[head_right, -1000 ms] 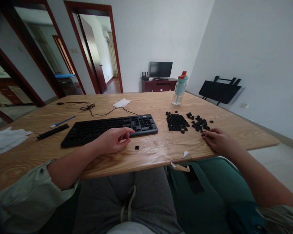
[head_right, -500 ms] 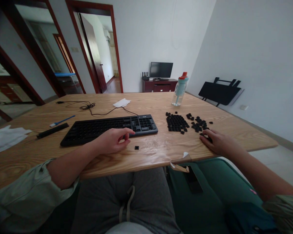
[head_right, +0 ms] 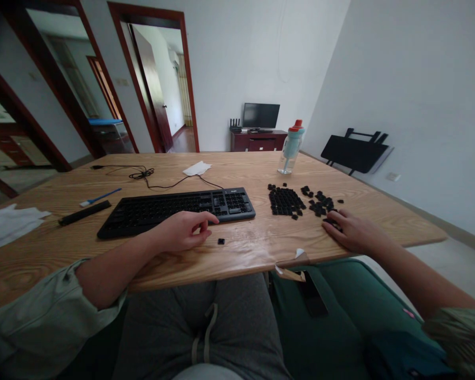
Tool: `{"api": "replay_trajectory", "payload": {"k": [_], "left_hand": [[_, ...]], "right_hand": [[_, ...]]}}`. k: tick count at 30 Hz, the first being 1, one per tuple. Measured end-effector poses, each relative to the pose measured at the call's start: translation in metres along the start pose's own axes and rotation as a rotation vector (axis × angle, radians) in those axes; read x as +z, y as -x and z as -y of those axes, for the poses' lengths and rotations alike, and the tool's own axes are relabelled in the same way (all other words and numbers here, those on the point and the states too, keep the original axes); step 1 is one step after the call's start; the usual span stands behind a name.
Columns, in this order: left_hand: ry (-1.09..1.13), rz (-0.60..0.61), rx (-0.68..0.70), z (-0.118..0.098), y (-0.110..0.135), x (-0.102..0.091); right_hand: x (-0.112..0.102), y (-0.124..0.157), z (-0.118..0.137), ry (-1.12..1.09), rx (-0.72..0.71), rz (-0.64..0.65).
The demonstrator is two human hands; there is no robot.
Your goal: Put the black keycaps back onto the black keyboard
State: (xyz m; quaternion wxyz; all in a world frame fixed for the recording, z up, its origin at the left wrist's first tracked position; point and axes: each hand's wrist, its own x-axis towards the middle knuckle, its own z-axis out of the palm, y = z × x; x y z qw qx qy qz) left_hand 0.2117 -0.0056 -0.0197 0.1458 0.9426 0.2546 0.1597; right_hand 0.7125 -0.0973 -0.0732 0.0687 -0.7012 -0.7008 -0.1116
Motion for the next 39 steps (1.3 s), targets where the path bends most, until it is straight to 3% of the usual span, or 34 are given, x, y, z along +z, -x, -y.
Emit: {"api": "replay_trajectory", "payload": {"k": [3, 5, 11, 14, 19, 22, 26, 39], "left_hand": [[-0.002, 0.047, 0.002, -0.001, 0.0, -0.001], [-0.003, 0.068, 0.006, -0.002, 0.0, -0.001], [-0.031, 0.076, 0.011, -0.004, 0.0, -0.003], [-0.044, 0.088, 0.024, -0.005, 0.0, -0.003], [-0.058, 0.096, 0.036, -0.006, 0.0, -0.005], [-0.068, 0.093, 0.034, -0.007, 0.0, -0.006], [-0.078, 0.098, 0.042, -0.006, 0.0, -0.004], [-0.09, 0.073, 0.04, -0.003, 0.003, -0.006]], "right_hand": [[-0.002, 0.001, 0.003, -0.011, 0.027, 0.068], [-0.005, 0.002, 0.005, -0.022, 0.049, 0.036], [-0.008, 0.001, 0.005, -0.08, -0.204, 0.065], [-0.005, 0.0, 0.003, -0.061, -0.153, 0.083], [-0.004, -0.001, 0.008, -0.003, 0.047, 0.097], [-0.007, 0.001, 0.018, 0.007, 0.042, 0.101], [-0.014, 0.002, 0.05, -0.007, -0.063, 0.079], [-0.04, -0.029, 0.195, -0.101, -0.467, 0.016]]}}
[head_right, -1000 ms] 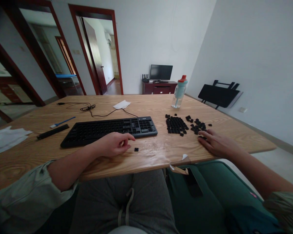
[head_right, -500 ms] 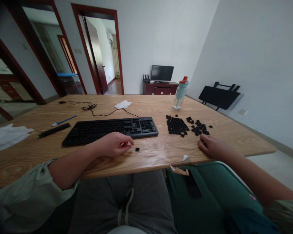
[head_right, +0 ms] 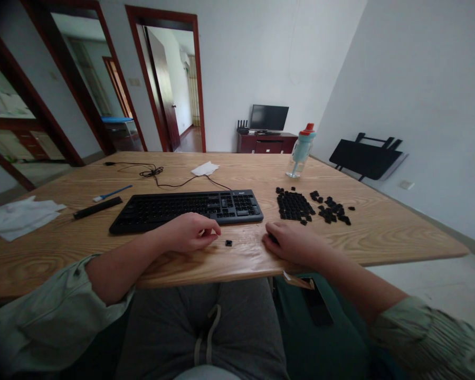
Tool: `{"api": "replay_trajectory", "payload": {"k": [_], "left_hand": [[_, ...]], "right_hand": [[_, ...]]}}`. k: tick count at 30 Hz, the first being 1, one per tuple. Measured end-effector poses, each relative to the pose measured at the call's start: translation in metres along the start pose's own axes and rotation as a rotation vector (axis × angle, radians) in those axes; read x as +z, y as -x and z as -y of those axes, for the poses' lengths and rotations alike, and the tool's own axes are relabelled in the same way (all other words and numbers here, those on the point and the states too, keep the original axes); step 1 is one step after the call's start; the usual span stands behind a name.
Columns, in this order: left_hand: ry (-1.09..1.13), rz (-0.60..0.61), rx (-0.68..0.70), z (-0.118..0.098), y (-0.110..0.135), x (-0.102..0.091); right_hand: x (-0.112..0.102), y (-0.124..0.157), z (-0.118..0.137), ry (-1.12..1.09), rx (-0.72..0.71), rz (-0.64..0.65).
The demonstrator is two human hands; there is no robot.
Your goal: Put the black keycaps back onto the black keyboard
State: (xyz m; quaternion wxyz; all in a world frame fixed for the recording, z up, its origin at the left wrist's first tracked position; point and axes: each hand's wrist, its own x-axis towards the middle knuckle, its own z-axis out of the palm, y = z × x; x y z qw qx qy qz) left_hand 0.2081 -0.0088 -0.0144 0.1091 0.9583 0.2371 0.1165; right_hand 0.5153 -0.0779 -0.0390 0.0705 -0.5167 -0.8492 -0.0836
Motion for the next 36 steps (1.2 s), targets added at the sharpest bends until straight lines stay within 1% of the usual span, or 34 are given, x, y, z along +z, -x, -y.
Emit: {"api": "replay_trajectory", "payload": {"k": [3, 5, 7, 9, 13, 16, 18, 21, 25, 28, 30, 33, 36], "left_hand": [[-0.001, -0.008, 0.002, 0.002, 0.0, 0.002], [-0.003, -0.011, 0.002, 0.003, 0.0, 0.003], [-0.005, -0.007, -0.001, 0.003, 0.001, 0.004], [-0.01, 0.002, -0.015, 0.003, 0.001, 0.005], [-0.019, -0.013, -0.042, 0.001, -0.005, 0.005], [-0.021, -0.023, -0.017, -0.002, -0.017, 0.004], [-0.019, -0.017, 0.017, -0.005, -0.027, 0.003], [-0.008, 0.039, 0.033, -0.011, -0.043, 0.002], [-0.017, 0.118, 0.029, -0.015, -0.056, 0.006], [-0.014, 0.124, 0.01, -0.014, -0.061, 0.009], [0.004, 0.109, -0.008, -0.01, -0.062, 0.008], [0.103, 0.072, -0.039, -0.001, -0.058, -0.003], [0.36, 0.031, -0.103, 0.008, -0.047, -0.016]], "right_hand": [[0.003, -0.025, 0.023, 0.012, -0.1, -0.004], [0.007, -0.038, 0.033, 0.002, -0.188, -0.031], [0.011, -0.046, 0.037, -0.021, -0.26, -0.077], [0.014, -0.048, 0.036, -0.056, -0.277, -0.131], [0.019, -0.04, 0.025, -0.118, -0.215, -0.208], [0.024, -0.034, 0.016, -0.166, -0.092, -0.256], [0.027, -0.032, 0.012, -0.239, 0.001, -0.281], [0.029, -0.032, 0.011, -0.343, 0.09, -0.304], [0.025, -0.031, 0.012, -0.455, 0.141, -0.334], [0.023, -0.029, 0.011, -0.548, 0.174, -0.357], [0.023, -0.028, 0.008, -0.593, 0.194, -0.376], [0.024, -0.027, 0.006, -0.615, 0.203, -0.395], [0.019, -0.029, 0.012, -0.552, 0.158, -0.418]]}}
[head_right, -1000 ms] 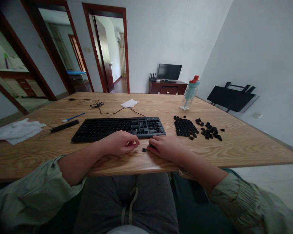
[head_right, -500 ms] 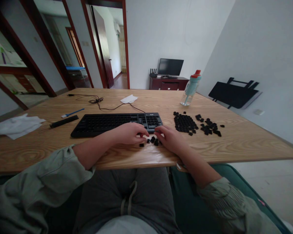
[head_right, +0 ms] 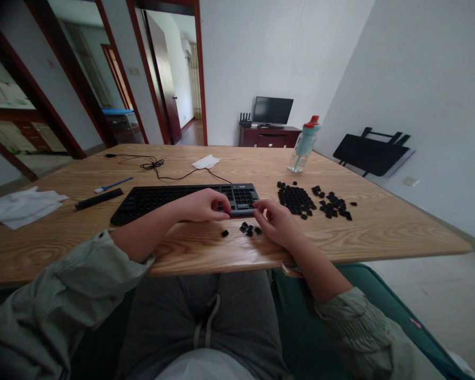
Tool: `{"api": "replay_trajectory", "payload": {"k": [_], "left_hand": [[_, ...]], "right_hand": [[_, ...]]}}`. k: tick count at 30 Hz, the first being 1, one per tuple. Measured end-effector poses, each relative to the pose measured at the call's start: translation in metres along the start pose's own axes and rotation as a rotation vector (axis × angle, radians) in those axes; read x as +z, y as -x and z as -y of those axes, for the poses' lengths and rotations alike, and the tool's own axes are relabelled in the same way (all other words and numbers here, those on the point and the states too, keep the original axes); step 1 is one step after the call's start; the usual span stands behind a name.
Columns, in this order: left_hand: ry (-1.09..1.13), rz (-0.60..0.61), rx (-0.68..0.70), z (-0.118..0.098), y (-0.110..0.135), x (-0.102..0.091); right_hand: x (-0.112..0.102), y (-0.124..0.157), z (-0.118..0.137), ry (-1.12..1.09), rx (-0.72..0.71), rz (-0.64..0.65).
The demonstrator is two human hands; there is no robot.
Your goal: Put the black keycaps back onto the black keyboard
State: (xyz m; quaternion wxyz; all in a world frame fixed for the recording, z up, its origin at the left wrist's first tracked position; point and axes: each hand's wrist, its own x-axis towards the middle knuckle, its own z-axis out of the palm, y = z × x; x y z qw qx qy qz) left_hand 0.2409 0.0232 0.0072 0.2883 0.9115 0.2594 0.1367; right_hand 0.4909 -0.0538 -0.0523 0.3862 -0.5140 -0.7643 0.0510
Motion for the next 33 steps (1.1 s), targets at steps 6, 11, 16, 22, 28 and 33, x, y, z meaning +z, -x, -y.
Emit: {"api": "replay_trajectory", "payload": {"k": [6, 11, 16, 22, 28, 33], "left_hand": [[0.608, -0.102, -0.155, 0.016, 0.024, -0.009], [0.745, -0.118, -0.213, 0.028, 0.036, -0.006], [0.789, -0.042, -0.201, 0.033, 0.039, -0.003], [0.568, 0.033, -0.133, 0.027, 0.042, -0.004], [-0.076, 0.044, 0.013, 0.016, 0.052, -0.002], [-0.263, 0.063, 0.054, 0.017, 0.05, 0.003]], "right_hand": [[0.011, -0.024, 0.047, 0.067, -0.3, 0.028], [0.037, -0.035, 0.06, -0.012, -0.38, 0.014], [0.05, -0.032, 0.055, -0.065, -0.407, 0.015], [0.048, -0.03, 0.053, -0.042, -0.398, 0.037], [0.049, -0.026, 0.05, 0.103, -0.361, 0.314], [0.043, -0.025, 0.053, 0.105, -0.297, 0.377]]}}
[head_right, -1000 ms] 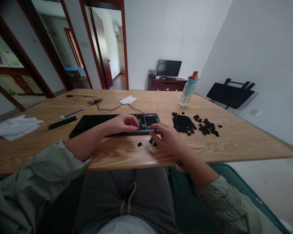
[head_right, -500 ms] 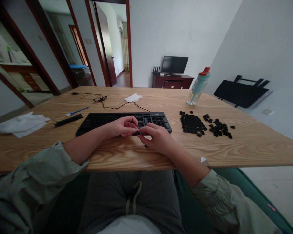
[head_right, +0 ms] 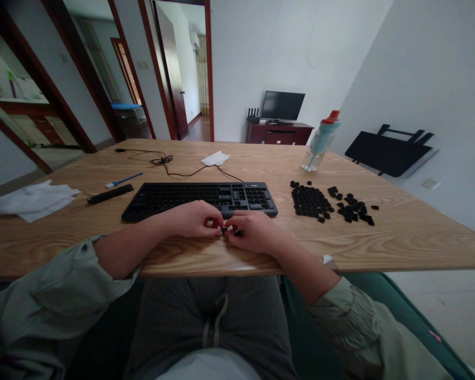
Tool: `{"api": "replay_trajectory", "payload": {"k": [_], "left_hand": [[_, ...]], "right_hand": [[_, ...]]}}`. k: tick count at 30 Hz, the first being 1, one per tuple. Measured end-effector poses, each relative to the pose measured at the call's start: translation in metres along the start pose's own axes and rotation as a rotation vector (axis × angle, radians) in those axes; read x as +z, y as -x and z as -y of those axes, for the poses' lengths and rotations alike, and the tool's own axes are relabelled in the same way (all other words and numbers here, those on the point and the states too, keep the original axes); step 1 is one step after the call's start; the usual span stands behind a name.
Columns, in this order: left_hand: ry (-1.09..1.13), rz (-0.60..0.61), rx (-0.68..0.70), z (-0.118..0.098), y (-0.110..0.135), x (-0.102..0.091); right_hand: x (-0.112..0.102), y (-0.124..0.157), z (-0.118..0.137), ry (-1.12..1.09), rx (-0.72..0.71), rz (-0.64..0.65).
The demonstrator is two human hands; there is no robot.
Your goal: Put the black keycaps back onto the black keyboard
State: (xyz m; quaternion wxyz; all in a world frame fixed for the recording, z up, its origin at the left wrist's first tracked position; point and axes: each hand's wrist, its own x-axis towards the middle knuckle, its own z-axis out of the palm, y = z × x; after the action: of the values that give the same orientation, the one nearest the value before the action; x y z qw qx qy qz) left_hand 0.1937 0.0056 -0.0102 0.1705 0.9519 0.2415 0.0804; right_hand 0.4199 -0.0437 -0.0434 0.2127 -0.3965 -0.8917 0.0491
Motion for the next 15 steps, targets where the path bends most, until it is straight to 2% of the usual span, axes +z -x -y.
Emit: {"api": "replay_trajectory", "payload": {"k": [7, 15], "left_hand": [[-0.052, 0.001, -0.01, 0.0, -0.001, 0.001], [-0.064, -0.009, -0.038, -0.003, 0.001, -0.003]], "right_hand": [[-0.029, 0.019, 0.001, -0.012, 0.09, 0.131], [-0.02, 0.021, -0.002, 0.023, 0.109, 0.161]]}}
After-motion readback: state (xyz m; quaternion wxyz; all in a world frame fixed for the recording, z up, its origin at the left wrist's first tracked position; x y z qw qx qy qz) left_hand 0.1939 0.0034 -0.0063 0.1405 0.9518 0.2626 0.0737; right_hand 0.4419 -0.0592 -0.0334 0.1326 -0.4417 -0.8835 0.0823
